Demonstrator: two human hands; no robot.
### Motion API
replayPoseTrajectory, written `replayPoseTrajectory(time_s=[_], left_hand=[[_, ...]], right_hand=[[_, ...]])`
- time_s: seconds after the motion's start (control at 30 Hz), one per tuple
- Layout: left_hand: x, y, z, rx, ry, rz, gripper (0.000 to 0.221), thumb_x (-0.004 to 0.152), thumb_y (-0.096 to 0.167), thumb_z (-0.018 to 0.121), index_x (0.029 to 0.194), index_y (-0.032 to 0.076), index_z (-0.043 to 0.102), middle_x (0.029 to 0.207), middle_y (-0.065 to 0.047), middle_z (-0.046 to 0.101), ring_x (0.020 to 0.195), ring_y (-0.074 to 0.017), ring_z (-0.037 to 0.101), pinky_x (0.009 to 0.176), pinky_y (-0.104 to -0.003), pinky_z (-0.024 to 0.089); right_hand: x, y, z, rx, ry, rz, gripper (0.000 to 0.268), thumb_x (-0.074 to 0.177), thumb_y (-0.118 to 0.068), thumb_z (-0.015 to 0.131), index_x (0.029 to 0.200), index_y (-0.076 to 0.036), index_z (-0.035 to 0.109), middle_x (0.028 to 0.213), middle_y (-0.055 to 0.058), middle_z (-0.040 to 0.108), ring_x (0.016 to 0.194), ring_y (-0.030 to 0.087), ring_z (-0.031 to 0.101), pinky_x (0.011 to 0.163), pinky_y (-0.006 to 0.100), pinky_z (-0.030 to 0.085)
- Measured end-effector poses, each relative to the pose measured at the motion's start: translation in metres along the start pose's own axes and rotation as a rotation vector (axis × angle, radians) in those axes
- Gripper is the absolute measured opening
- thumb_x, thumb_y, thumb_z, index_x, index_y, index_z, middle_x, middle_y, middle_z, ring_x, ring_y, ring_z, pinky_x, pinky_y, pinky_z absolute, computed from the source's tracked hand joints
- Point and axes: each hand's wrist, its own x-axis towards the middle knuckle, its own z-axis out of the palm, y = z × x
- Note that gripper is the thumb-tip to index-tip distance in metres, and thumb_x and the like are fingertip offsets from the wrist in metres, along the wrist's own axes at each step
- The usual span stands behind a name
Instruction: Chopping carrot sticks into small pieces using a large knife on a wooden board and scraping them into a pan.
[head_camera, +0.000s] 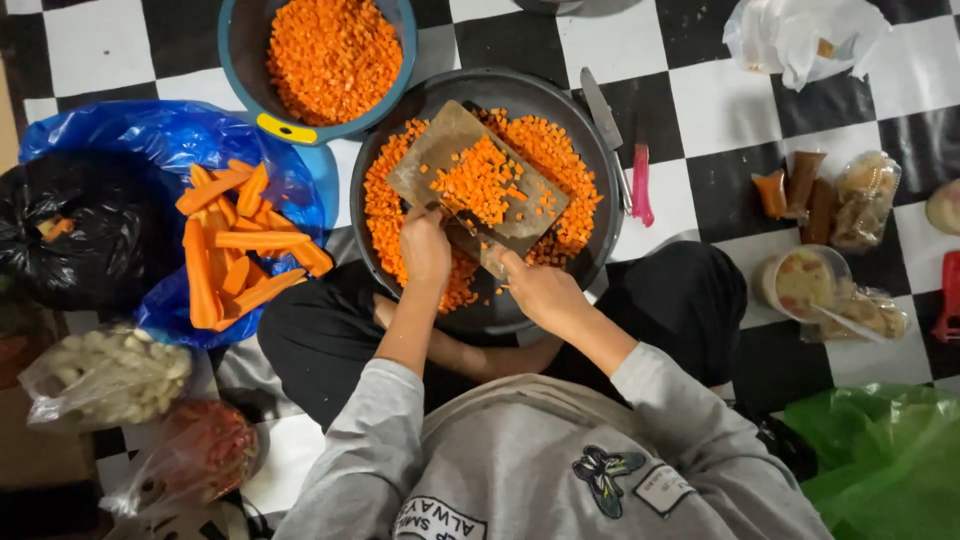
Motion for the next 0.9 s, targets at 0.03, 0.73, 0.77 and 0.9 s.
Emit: replayPoseTrajectory(time_s=[0.03, 0.73, 0.77, 0.9], left_hand=[[-0.001, -0.001, 0.001, -0.003, -0.002, -0.001, 0.018, 0.097, -0.008, 0.063, 0.111, -0.008, 0.074, 0.109, -0.026, 0.066, 0.099, -0.0393, 0.070, 0.084, -0.040, 0.062], [0.015, -0.013, -0.010, -0.226, -0.026, -0.300, 0.010, 0.088, -0.004, 0.072, 0.094, 0.002, 0.077, 0.096, -0.014, 0.073, 0.108, -0.0333, 0.070, 0.092, -0.043, 0.060], [0.015, -0.013, -0.010, -0.221, -0.010, -0.284, 0.011, 0.085, -0.006, 0.072, 0.091, 0.001, 0.078, 0.093, -0.015, 0.073, 0.105, -0.0358, 0.070, 0.090, -0.045, 0.060], [0.014, -0.019, -0.004, -0.200, 0.017, -0.267, 0.009, 0.082, -0.006, 0.072, 0.087, 0.000, 0.077, 0.088, -0.018, 0.074, 0.100, -0.0393, 0.071, 0.088, -0.048, 0.059]], right_hand=[[-0.004, -0.004, -0.001, -0.001, -0.002, 0.003, 0.047, 0.103, -0.017, 0.040, 0.150, -0.018, 0.034, 0.058, 0.005, 0.060, 0.037, 0.015, 0.045, 0.037, 0.029, 0.034], [-0.009, -0.052, -0.027, 0.001, 0.025, 0.167, 0.036, 0.106, -0.007, 0.033, 0.138, -0.009, 0.052, 0.059, 0.003, 0.050, 0.051, 0.006, 0.043, 0.049, 0.021, 0.032], [-0.003, -0.036, -0.017, -0.030, -0.022, 0.128, 0.039, 0.105, -0.012, 0.036, 0.143, -0.011, 0.043, 0.063, 0.005, 0.059, 0.048, 0.009, 0.048, 0.044, 0.025, 0.034], [-0.006, -0.037, -0.017, -0.059, -0.114, 0.102, 0.048, 0.103, -0.017, 0.039, 0.150, -0.011, 0.031, 0.066, 0.008, 0.066, 0.045, 0.017, 0.053, 0.039, 0.031, 0.034]])
